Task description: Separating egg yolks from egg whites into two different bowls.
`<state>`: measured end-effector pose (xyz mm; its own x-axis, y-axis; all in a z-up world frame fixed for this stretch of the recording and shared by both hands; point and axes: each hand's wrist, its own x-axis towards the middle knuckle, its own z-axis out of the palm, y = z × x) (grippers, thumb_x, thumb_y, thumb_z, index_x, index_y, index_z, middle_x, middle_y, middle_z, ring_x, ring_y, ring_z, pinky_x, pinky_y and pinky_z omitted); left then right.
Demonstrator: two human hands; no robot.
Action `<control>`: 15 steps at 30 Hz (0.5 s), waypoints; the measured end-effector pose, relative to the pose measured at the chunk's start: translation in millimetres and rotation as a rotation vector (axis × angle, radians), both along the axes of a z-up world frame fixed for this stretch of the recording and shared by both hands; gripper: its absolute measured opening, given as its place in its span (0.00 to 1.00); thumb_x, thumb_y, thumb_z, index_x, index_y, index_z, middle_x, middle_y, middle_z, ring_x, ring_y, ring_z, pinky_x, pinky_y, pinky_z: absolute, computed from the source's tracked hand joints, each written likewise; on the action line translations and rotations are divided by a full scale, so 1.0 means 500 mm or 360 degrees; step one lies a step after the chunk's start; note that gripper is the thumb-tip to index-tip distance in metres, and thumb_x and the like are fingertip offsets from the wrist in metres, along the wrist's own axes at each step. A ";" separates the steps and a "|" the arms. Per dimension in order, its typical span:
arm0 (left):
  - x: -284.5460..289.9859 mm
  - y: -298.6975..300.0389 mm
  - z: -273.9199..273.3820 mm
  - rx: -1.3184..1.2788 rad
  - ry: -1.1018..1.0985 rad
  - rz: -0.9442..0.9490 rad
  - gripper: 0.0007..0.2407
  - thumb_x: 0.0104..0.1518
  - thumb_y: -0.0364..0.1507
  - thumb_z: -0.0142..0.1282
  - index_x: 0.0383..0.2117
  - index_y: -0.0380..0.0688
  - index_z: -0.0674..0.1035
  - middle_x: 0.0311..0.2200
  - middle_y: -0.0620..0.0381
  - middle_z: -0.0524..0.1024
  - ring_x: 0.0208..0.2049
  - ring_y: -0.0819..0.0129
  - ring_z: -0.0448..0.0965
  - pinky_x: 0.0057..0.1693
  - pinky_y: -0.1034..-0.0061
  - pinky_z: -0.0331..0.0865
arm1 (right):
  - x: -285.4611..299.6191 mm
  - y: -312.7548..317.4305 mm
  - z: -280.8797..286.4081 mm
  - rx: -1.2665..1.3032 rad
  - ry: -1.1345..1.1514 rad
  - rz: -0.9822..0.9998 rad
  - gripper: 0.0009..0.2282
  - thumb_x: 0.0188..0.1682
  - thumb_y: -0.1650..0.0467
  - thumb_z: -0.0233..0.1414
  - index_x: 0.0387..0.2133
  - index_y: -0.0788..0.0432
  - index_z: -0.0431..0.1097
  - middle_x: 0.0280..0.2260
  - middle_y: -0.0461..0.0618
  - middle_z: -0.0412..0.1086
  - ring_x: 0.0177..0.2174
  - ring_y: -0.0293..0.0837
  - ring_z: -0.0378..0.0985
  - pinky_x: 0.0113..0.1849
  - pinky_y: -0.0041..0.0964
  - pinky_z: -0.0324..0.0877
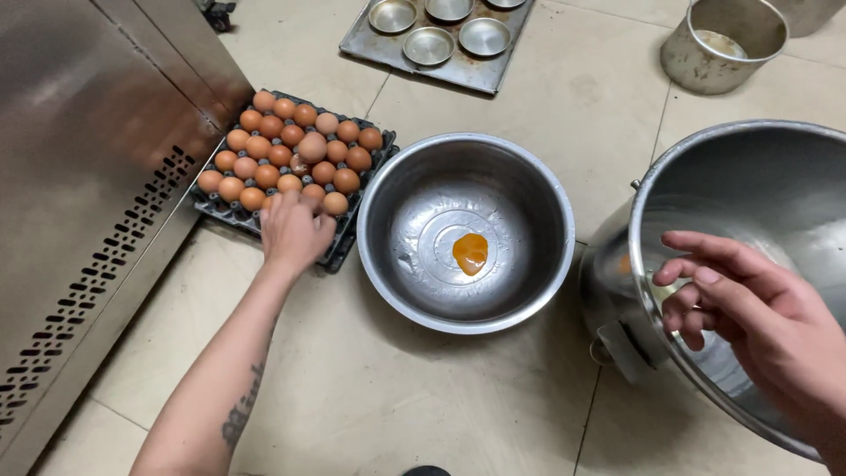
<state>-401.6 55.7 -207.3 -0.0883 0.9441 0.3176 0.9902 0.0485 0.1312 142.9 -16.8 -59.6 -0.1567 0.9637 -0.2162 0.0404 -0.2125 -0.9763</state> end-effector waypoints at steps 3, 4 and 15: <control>0.005 0.054 -0.012 0.0049 -0.0011 -0.0079 0.12 0.52 0.37 0.62 0.35 0.42 0.82 0.38 0.46 0.76 0.44 0.47 0.77 0.47 0.53 0.71 | -0.012 0.003 0.016 -0.0025 0.0010 -0.0015 0.20 0.61 0.72 0.43 0.65 0.69 0.63 0.45 0.57 0.72 0.34 0.46 0.76 0.32 0.39 0.71; 0.009 0.067 -0.036 0.0055 -0.0012 -0.0086 0.12 0.52 0.37 0.62 0.35 0.42 0.82 0.38 0.46 0.76 0.44 0.47 0.77 0.47 0.53 0.71 | -0.013 0.002 0.015 -0.0019 0.0009 -0.0021 0.20 0.61 0.72 0.43 0.65 0.69 0.63 0.45 0.57 0.72 0.34 0.46 0.76 0.32 0.39 0.71; 0.105 0.053 0.068 -0.0143 -0.0230 0.0339 0.21 0.49 0.30 0.62 0.51 0.43 0.75 0.64 0.35 0.60 0.40 0.38 0.79 0.48 0.52 0.75 | 0.058 -0.042 0.022 -0.0127 -0.0018 -0.0214 0.18 0.60 0.72 0.46 0.62 0.67 0.66 0.43 0.56 0.73 0.34 0.46 0.77 0.31 0.39 0.71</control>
